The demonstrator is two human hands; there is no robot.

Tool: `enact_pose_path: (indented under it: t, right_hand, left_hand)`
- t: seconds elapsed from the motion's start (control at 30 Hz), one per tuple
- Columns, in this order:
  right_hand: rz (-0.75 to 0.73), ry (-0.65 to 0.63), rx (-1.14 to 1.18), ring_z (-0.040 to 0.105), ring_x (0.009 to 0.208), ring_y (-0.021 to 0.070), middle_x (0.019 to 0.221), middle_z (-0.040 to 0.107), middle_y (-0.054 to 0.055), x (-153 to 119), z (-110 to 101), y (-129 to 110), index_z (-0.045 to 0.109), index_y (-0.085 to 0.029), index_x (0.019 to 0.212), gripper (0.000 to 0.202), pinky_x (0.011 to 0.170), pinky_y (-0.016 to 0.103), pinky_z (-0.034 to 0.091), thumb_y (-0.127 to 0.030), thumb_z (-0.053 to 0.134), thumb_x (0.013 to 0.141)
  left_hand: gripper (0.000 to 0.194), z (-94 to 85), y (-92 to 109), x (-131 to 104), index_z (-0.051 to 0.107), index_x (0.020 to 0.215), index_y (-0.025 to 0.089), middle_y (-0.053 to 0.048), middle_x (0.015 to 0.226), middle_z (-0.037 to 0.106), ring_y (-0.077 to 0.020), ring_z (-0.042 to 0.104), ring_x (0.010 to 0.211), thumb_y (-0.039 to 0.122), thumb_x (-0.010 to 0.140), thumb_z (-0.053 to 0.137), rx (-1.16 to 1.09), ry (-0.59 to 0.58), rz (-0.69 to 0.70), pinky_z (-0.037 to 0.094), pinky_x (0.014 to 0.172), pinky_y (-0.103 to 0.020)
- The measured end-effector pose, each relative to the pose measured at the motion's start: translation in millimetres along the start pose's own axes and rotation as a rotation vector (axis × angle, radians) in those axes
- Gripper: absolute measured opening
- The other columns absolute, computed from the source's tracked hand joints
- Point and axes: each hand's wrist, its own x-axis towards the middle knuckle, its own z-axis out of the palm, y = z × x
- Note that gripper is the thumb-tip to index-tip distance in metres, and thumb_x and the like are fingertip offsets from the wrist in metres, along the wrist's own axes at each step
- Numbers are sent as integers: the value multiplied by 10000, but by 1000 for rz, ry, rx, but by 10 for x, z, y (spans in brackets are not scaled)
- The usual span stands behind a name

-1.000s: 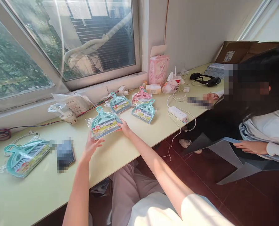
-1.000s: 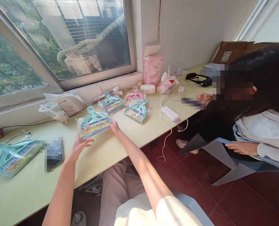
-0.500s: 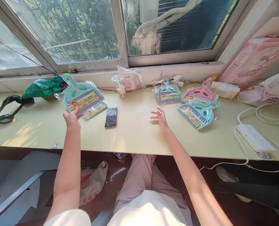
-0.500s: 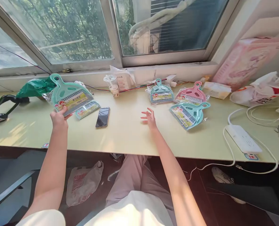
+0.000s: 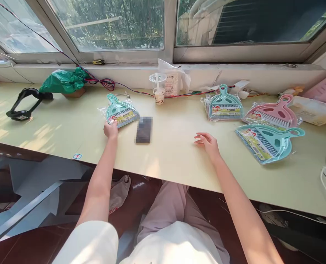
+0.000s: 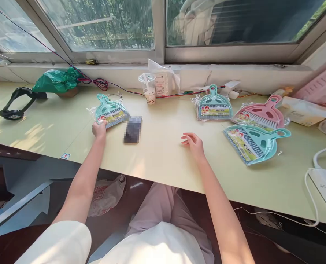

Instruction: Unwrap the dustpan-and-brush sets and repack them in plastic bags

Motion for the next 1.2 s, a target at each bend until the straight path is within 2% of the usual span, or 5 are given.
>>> enact_pose_path:
  t: [0.43, 0.6, 0.73, 1.07, 1.2]
  right_hand:
    - [-109, 27, -428, 691, 832, 223, 1010, 712, 85, -81, 104, 8, 676, -257, 992, 269, 726, 405, 582, -352, 440, 904]
    - [-517, 76, -1145, 428, 1348, 279, 1395, 538, 71, 282, -15, -79, 587, -303, 1265, 409, 1100, 587, 320, -184, 441, 902]
    - [-512, 177, -1397, 238, 1445, 338, 1549, 302, 174, 898, -207, -40, 284, -173, 1500, 637, 1113, 670, 167, -208, 485, 897]
    - [-422, 282, -1173, 566, 1177, 298, 1317, 589, 167, 1311, -398, 92, 545, -154, 1328, 517, 944, 467, 476, -140, 480, 815]
    - [-423, 442, -927, 627, 1114, 266, 1222, 668, 110, 1128, -403, -32, 666, -195, 1164, 429, 953, 430, 483, -118, 483, 784]
  left_hand:
    - [871, 50, -58, 72, 306, 1363, 188, -213, 1469, 271, -370, 249, 1383, 264, 658, 810, 247, 330, 146, 279, 1087, -596]
    - [759, 28, 116, -174, 312, 1383, 204, -186, 1542, 166, -328, 71, 1471, 264, 750, 727, 261, 319, 357, 1, 1166, -585]
    - [528, 47, 220, -380, 414, 1340, 192, -144, 1543, 223, -278, 67, 1484, 262, 850, 596, 270, 371, 526, -110, 1165, -535]
    - [205, 92, 334, -822, 652, 989, 205, -125, 1373, 435, -335, 208, 1442, 175, 790, 615, 63, 153, 528, 34, 1187, -553]
    - [193, 314, 688, -1364, 665, 958, 226, -108, 1279, 548, -281, 433, 1306, 159, 830, 538, -122, -178, 750, 261, 1145, -470]
